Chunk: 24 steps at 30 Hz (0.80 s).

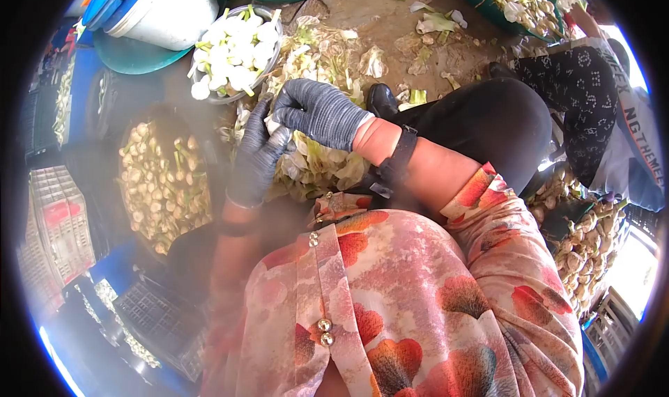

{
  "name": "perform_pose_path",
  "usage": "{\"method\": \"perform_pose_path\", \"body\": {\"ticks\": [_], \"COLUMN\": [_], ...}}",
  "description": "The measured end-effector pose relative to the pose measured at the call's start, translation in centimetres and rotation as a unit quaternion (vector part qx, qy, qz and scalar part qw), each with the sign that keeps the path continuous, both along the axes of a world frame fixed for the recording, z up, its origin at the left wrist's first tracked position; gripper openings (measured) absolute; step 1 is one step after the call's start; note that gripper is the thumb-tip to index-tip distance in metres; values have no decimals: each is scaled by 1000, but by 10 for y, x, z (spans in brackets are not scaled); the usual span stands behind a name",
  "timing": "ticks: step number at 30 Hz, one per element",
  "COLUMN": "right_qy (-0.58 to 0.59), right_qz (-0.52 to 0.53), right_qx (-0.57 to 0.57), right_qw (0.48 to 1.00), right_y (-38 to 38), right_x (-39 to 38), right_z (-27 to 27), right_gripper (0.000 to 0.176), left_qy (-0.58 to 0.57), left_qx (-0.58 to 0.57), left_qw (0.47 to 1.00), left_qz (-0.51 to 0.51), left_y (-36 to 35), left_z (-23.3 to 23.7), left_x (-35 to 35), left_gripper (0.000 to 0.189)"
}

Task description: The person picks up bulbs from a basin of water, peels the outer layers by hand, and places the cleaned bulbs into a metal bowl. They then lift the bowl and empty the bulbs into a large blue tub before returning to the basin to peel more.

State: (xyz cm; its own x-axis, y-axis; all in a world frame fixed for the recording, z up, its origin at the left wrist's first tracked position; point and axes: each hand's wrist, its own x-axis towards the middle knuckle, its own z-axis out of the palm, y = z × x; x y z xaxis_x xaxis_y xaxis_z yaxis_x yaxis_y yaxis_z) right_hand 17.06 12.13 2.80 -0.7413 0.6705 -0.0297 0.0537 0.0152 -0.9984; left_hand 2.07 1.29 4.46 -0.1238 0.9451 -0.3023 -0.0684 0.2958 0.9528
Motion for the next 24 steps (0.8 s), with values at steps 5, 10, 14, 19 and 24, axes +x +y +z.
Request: {"method": "perform_pose_path", "body": {"ticks": [5, 10, 14, 19, 24], "right_qy": [-73, -28, -149, -161, -155], "right_qz": [-98, -18, -66, -84, -94], "right_qx": [-173, -36, 160, -126, -192], "right_qw": [977, 999, 974, 975, 964], "right_y": [7, 5, 5, 31, 55], "right_x": [-9, 4, 6, 3, 10], "right_z": [-7, -9, 11, 28, -36], "right_gripper": [22, 57, 37, 34, 33], "left_qy": [202, 307, 285, 210, -230], "left_qx": [171, 157, 146, 100, 51], "left_qw": [964, 937, 947, 973, 965], "left_qz": [-38, -62, -41, -9, 114], "left_y": [7, 13, 22, 40, 57], "left_z": [-3, -9, -5, -8, -48], "left_x": [3, -13, -6, -2, 2], "left_gripper": [66, 62, 53, 50, 37]}}
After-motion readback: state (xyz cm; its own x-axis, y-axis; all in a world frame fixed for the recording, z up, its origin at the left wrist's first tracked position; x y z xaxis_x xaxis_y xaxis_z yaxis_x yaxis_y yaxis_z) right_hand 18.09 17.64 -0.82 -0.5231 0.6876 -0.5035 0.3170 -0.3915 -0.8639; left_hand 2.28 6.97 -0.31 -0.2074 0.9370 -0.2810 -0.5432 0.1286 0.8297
